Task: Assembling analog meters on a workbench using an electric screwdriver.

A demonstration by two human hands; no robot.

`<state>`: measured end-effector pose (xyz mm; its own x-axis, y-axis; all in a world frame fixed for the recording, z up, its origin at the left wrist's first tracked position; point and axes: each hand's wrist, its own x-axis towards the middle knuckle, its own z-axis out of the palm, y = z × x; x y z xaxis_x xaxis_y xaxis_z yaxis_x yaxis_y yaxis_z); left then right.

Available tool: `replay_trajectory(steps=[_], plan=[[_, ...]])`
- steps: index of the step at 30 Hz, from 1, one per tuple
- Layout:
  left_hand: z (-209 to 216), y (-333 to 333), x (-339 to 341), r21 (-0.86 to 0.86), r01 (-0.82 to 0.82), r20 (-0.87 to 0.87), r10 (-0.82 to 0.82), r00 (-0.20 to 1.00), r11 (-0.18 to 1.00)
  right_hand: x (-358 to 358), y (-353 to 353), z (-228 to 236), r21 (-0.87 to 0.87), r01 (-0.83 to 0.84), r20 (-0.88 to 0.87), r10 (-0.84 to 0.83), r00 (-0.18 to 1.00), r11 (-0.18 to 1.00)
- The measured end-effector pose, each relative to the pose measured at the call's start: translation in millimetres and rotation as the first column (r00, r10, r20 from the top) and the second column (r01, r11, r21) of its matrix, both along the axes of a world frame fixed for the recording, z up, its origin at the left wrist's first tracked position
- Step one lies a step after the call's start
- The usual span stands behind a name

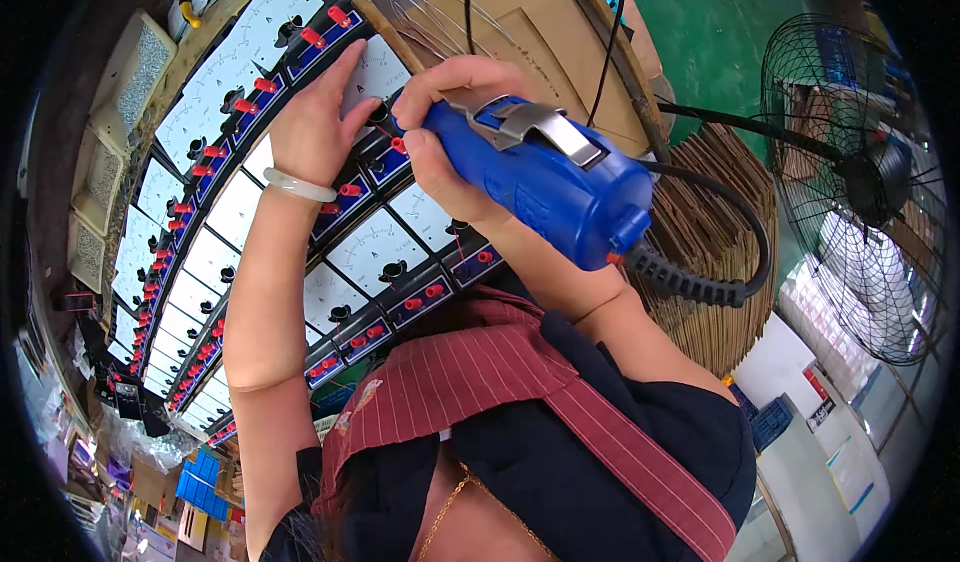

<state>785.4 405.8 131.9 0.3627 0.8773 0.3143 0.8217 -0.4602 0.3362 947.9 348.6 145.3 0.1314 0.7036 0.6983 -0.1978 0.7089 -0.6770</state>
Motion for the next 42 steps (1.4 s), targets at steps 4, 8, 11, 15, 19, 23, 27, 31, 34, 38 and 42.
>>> replay_trajectory(steps=[4, 8, 11, 15, 19, 23, 27, 31, 34, 38, 42], plan=[[-2, 1, -1, 0.013, 0.002, -0.003, -0.002, 1.0, 1.0, -2, 2, -1, -0.013, -0.002, -0.02, 0.001, 1.0, 1.0], [0, 2, -2, 0.017, 0.006, -0.012, -0.006, 1.0, 1.0, 5, 12, -7, 0.064, -0.107, 0.043, 0.104, 0.994, 0.992], [3, -3, -4, -0.034, -0.018, -0.051, 0.016, 0.999, 0.999, 1, 17, -8, 0.11, -0.209, 0.054, 0.204, 0.977, 0.972], [10, -12, 0, 0.029, -0.025, -0.049, 0.026, 0.998, 0.999, 6, 6, 0, 0.035, -0.168, 0.032, 0.167, 0.985, 0.985], [5, -33, -6, -0.487, 0.301, 0.866, 0.41, 0.287, 0.82, 14, -14, 20, 0.025, -0.065, -0.239, 0.069, 0.968, 0.998], [2, -66, -12, -0.455, 0.72, 0.67, 0.734, -0.11, 0.524, 25, -35, 42, -0.052, -0.138, -0.127, 0.131, 0.983, 0.989], [3, -82, -11, -0.45, 0.708, 0.731, 0.68, -0.059, 0.545, 23, -49, 46, -0.044, -0.234, -0.086, 0.23, 0.969, 0.971], [7, -87, -18, -0.463, 0.718, 0.761, 0.648, 0.022, 0.52, 18, -55, 52, -0.021, -0.306, -0.07, 0.304, 0.95, 0.952], [11, -92, -17, -0.444, 0.743, 0.767, 0.642, 0.027, 0.5, 16, -57, 55, 0.005, -0.331, -0.043, 0.331, 0.943, 0.944], [18, -94, -13, -0.486, 0.725, 0.688, 0.725, -0.026, 0.488, 13, -59, 57, 0.004, -0.34, -0.06, 0.34, 0.939, 0.94], [9, -95, -13, -0.417, 0.779, 0.701, 0.711, -0.051, 0.468, 8, -59, 57, -0.013, -0.351, -0.091, 0.348, 0.933, 0.936]])
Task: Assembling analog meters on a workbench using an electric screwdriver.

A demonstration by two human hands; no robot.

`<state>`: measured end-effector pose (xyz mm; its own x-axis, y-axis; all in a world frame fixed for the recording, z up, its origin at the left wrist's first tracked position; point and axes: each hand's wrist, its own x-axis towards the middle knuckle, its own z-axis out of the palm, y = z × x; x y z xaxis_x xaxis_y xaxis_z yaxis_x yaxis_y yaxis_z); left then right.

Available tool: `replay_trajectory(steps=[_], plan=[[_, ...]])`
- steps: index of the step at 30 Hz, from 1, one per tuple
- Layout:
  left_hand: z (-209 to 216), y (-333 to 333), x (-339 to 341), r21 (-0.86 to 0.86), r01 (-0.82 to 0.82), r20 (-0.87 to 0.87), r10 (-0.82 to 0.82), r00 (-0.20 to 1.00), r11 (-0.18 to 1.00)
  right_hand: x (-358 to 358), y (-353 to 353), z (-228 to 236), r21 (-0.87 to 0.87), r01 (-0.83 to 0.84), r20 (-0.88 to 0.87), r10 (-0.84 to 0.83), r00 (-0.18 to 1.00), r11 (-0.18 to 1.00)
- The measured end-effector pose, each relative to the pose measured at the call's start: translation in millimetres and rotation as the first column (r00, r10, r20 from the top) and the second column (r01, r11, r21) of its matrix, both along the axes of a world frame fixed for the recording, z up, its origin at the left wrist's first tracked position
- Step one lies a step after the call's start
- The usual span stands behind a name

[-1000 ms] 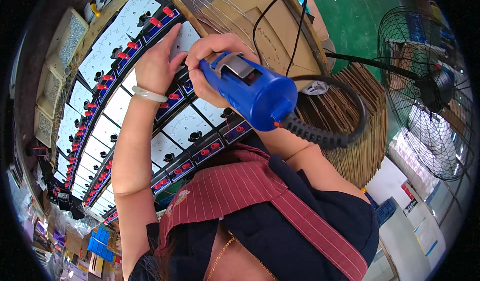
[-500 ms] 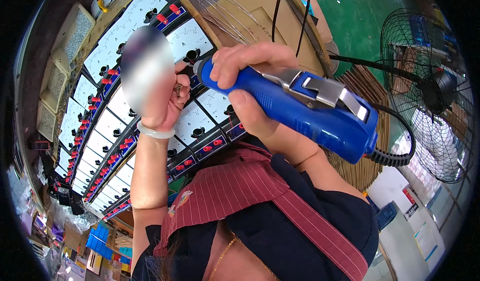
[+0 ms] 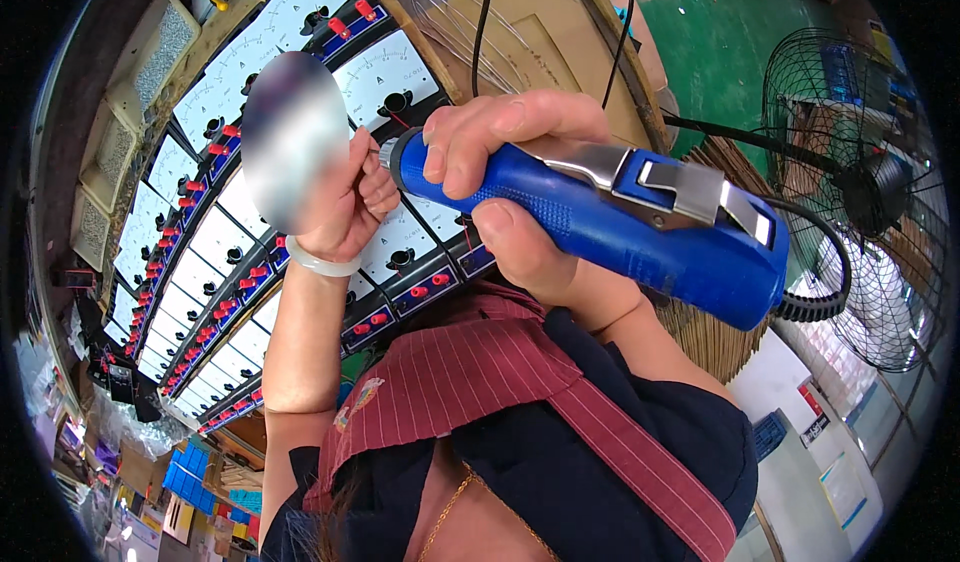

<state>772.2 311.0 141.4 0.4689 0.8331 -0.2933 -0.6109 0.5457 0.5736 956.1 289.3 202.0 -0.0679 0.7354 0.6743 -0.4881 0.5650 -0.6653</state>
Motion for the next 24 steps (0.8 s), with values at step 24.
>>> replay_trajectory(steps=[24], plan=[[-10, 38, -28, 0.408, 0.605, -0.709, 0.654, -0.261, 0.684, -37, 46, -46, 0.032, 0.182, 0.052, -0.183, 0.982, 0.983]])
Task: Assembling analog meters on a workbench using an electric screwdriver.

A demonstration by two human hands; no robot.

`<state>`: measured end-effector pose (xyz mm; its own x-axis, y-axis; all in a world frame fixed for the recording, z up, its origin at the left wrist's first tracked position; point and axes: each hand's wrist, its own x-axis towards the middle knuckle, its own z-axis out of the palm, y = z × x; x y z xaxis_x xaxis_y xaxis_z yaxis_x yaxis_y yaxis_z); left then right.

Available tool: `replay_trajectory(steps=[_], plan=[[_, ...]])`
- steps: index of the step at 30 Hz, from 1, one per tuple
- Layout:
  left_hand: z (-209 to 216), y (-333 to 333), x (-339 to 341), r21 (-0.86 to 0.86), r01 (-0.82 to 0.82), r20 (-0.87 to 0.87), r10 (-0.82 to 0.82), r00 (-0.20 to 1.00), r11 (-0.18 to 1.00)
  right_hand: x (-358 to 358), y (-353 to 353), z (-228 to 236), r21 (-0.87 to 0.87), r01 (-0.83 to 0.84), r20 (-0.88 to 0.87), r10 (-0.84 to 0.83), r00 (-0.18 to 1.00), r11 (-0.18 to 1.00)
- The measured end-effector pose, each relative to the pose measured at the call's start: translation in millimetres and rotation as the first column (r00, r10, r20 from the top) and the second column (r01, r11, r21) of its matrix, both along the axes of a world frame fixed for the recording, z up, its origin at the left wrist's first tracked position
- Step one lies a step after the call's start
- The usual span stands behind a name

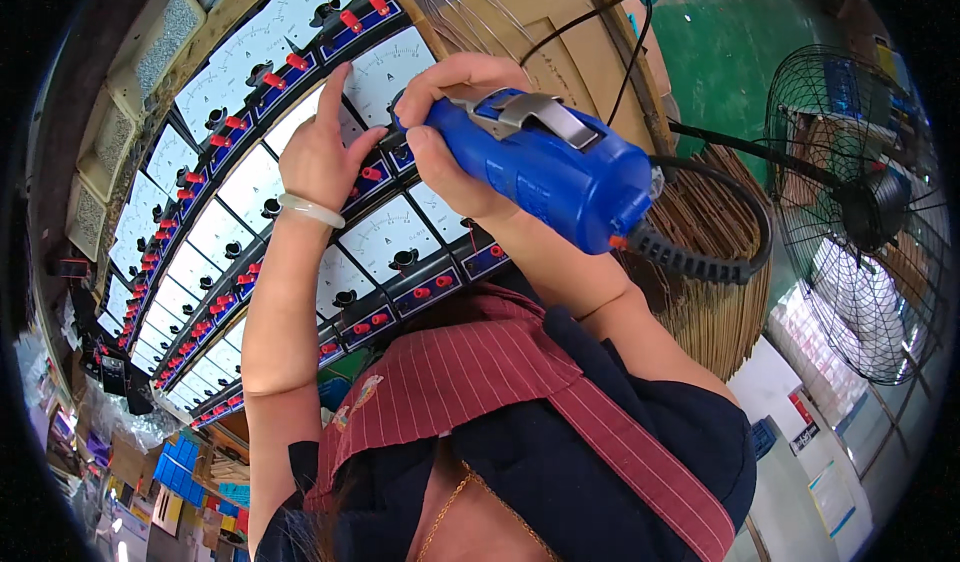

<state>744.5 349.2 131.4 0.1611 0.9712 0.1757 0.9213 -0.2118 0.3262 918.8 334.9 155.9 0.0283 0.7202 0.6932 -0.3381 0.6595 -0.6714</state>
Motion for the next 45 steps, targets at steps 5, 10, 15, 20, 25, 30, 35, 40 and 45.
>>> replay_trajectory(steps=[5, 10, 15, 20, 25, 30, 35, 40, 45], plan=[[-4, 6, 0, -0.001, 0.004, 0.018, -0.004, 1.0, 1.0, -7, 4, -3, -0.038, 0.045, 0.019, -0.045, 0.999, 0.998], [6, 5, -2, -0.011, 0.005, 0.008, -0.005, 1.0, 1.0, -8, 6, 0, 0.102, -0.069, 0.158, 0.052, 0.986, 0.992], [54, -35, 2, -0.113, -0.057, 0.291, 0.088, 0.953, 0.992, -5, -7, 14, 0.014, -0.009, 0.22, 0.006, 0.976, 1.0], [193, -134, 14, 0.195, 0.339, 0.687, -0.375, 0.623, 0.92, 7, -40, 48, -0.201, -0.035, -0.245, -0.016, 0.97, 0.979], [272, -224, 19, 0.342, 0.493, 0.391, -0.598, 0.7, 0.8, 2, -90, 96, -0.057, -0.22, -0.234, 0.201, 0.951, 0.974], [293, -285, 15, 0.647, 0.355, 0.17, -0.582, 0.795, 0.675, -9, -131, 126, 0.015, -0.256, -0.263, 0.251, 0.932, 0.967], [315, -341, -34, 0.578, 0.603, 0.03, -0.753, 0.658, 0.55, -40, -180, 149, 0.065, -0.342, -0.277, 0.347, 0.896, 0.937], [329, -383, -74, 0.509, 0.721, -0.066, -0.814, 0.577, 0.47, -87, -237, 159, 0.134, -0.365, -0.253, 0.388, 0.886, 0.921], [285, -412, -106, 0.697, 0.502, 0.136, -0.782, 0.608, 0.512, -122, -279, 162, 0.147, -0.348, -0.179, 0.371, 0.911, 0.926]])
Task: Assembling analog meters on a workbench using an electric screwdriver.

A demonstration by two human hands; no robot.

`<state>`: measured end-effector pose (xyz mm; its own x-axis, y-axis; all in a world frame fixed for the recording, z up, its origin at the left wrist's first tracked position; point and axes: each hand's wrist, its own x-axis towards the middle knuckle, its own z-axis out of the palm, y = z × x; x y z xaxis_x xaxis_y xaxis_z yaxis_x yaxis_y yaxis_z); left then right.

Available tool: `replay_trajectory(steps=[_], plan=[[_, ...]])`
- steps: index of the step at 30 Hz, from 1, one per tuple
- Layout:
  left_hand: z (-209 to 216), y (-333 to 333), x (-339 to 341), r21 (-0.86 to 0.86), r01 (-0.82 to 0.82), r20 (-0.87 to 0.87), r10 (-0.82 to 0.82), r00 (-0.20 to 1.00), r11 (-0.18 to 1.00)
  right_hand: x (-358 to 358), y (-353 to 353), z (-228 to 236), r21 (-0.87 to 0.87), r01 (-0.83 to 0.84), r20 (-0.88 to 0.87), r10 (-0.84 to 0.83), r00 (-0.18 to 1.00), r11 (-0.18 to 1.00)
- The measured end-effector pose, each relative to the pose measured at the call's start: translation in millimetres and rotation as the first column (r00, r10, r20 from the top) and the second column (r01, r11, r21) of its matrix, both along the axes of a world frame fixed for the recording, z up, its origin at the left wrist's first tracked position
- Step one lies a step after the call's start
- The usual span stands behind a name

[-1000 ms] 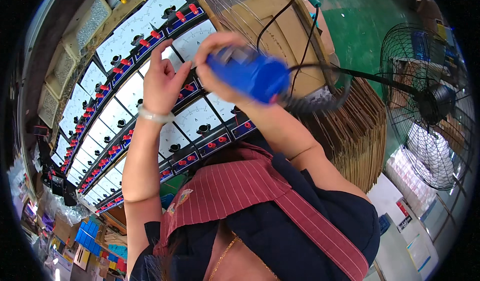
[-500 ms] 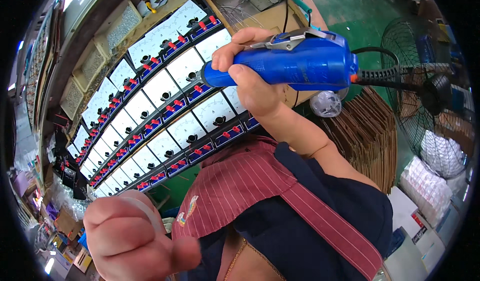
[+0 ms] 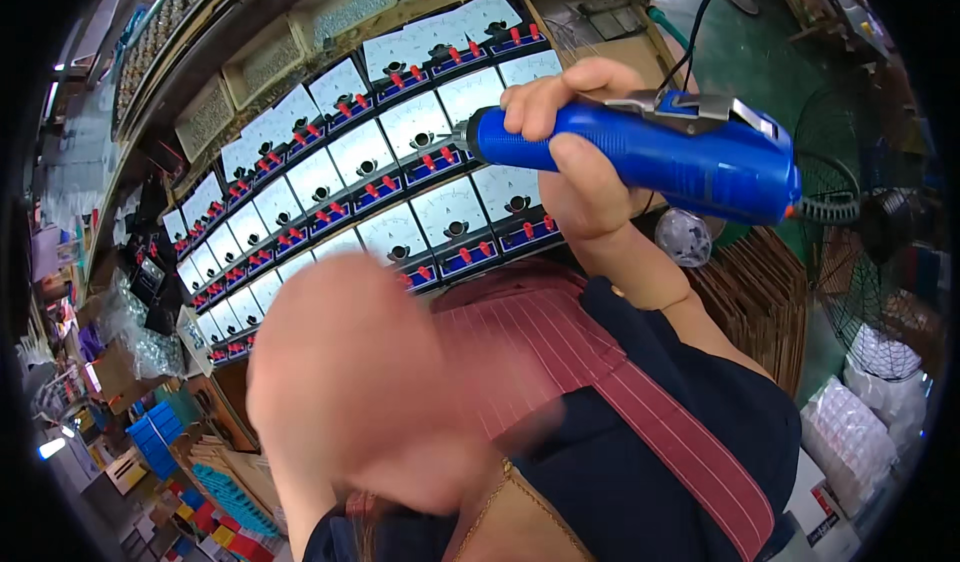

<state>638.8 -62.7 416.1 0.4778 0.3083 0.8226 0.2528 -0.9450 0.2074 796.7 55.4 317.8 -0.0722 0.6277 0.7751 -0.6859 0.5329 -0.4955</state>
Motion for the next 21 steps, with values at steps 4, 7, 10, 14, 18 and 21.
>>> replay_trajectory(steps=[4, 7, 10, 14, 18, 21], plan=[[-76, 58, -35, -0.809, 0.408, 0.533, 0.235, 0.813, 0.423, -6, 0, 24, 0.077, 0.012, 0.017, -0.013, 1.0, 0.997], [-103, 107, -43, -0.783, 0.553, 0.619, 0.266, 0.739, 0.285, -4, 21, 45, 0.076, 0.089, 0.112, -0.097, 0.989, 0.993], [-102, 158, -40, -0.769, 0.612, 0.625, 0.414, 0.661, 0.185, -9, 56, 62, 0.033, 0.098, 0.162, -0.102, 0.981, 0.995], [-99, 231, -41, -0.649, 0.759, 0.689, 0.458, 0.562, 0.044, -17, 121, 73, 0.02, 0.073, 0.199, -0.075, 0.977, 0.997], [-109, 306, -45, -0.638, 0.768, 0.686, 0.49, 0.537, 0.053, -23, 192, 65, 0.009, 0.084, 0.254, -0.083, 0.964, 0.996], [-125, 355, -44, -0.602, 0.798, 0.714, 0.461, 0.527, 0.02, -20, 230, 56, -0.05, 0.128, 0.294, -0.108, 0.95, 0.99]])
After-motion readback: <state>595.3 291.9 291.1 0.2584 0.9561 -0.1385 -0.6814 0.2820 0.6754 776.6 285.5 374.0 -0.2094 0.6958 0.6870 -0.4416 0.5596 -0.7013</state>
